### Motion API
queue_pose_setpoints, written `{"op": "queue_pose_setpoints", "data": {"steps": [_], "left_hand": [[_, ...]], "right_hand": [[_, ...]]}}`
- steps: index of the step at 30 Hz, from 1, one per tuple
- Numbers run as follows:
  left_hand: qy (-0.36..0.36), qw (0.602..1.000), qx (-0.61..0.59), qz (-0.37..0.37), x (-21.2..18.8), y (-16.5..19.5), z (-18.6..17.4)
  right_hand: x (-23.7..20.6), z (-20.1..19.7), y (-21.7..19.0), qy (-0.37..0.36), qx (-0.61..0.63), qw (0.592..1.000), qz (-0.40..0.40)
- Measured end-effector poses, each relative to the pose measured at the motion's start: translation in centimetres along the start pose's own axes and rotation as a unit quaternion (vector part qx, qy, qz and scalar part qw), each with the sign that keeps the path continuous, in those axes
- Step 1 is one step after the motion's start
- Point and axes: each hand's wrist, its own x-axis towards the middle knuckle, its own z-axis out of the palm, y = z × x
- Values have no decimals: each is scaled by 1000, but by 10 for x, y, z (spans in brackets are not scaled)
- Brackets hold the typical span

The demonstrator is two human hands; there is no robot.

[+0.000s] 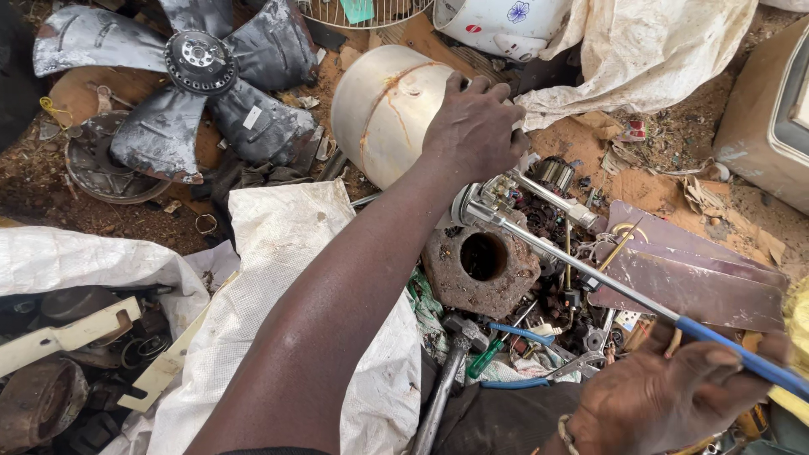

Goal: The person uses a T-handle wrench to tighten a valve on a metal gas cylinder. They then use a hammer to tap the cylinder's rim and valve area repeatedly. The person continues to adjust the valve with the wrench and hammer throughout the clip.

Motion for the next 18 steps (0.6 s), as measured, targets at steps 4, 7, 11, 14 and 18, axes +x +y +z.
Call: {"op": "queue_pose_setpoints", "data": {"steps": [4, 7, 11, 14, 18], "left_hand": [[22, 1000, -13, -3, -1, 0, -1], [5, 1000, -5, -4, 0, 0, -1], [-3, 1000, -8, -5, 1, 0, -2], [-2, 1000, -15, -3, 0, 0, -2], [14, 1000, -21, -3, -1, 0, -2]], "right_hand": [[1, 5, -6, 15, 8, 1000, -2], [1, 7, -9, 10, 70, 997, 30], [-1, 7, -10, -17, 21, 1000, 16], [2, 8, -11, -12, -44, 999, -19], [8, 12, -12, -16, 73, 996, 41]]}}
